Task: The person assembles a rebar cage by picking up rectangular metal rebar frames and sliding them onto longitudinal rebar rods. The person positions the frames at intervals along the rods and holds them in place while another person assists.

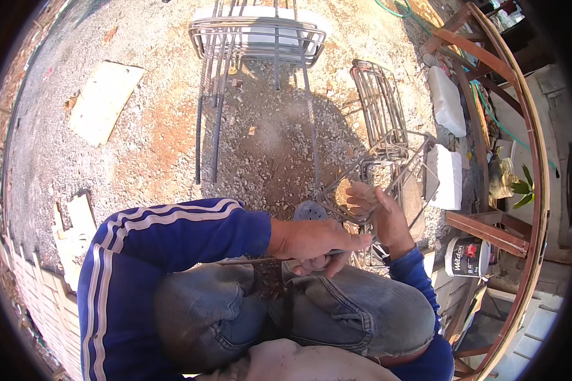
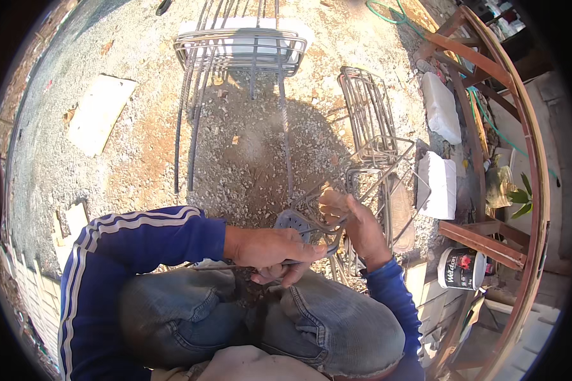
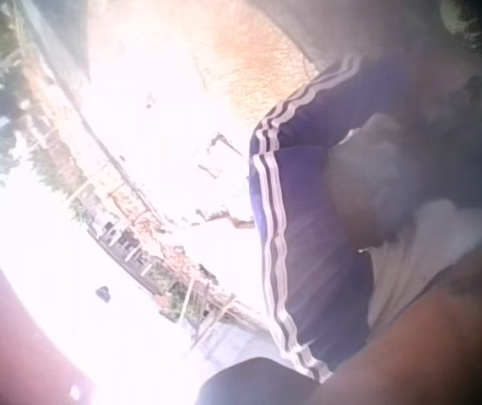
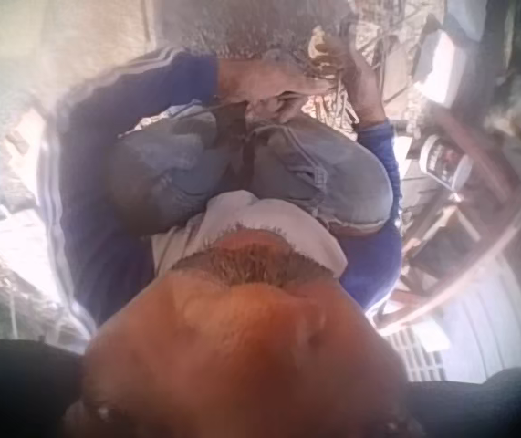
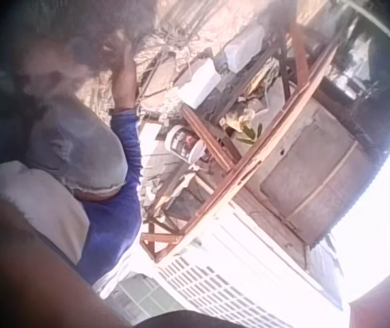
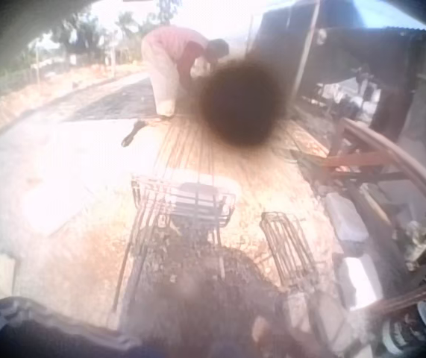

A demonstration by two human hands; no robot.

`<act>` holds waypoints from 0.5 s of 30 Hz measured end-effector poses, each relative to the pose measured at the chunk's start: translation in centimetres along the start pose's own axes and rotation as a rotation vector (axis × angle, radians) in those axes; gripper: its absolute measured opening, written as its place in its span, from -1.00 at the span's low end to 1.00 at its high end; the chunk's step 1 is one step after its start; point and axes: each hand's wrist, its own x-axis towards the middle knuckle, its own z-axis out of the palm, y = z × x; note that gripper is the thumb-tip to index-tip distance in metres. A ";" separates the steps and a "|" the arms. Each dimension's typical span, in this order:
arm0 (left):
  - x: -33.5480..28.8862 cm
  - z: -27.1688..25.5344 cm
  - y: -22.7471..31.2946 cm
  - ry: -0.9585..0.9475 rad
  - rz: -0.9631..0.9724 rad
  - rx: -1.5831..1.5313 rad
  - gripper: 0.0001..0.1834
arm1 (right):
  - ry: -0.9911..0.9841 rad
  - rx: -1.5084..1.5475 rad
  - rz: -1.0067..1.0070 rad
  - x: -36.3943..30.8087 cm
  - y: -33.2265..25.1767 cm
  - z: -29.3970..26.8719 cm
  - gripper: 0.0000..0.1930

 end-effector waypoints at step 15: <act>-2.4 -2.6 -7.2 0.270 -0.416 0.467 -0.18 | -0.073 -1.762 -0.580 5.4 8.0 -2.0 -0.47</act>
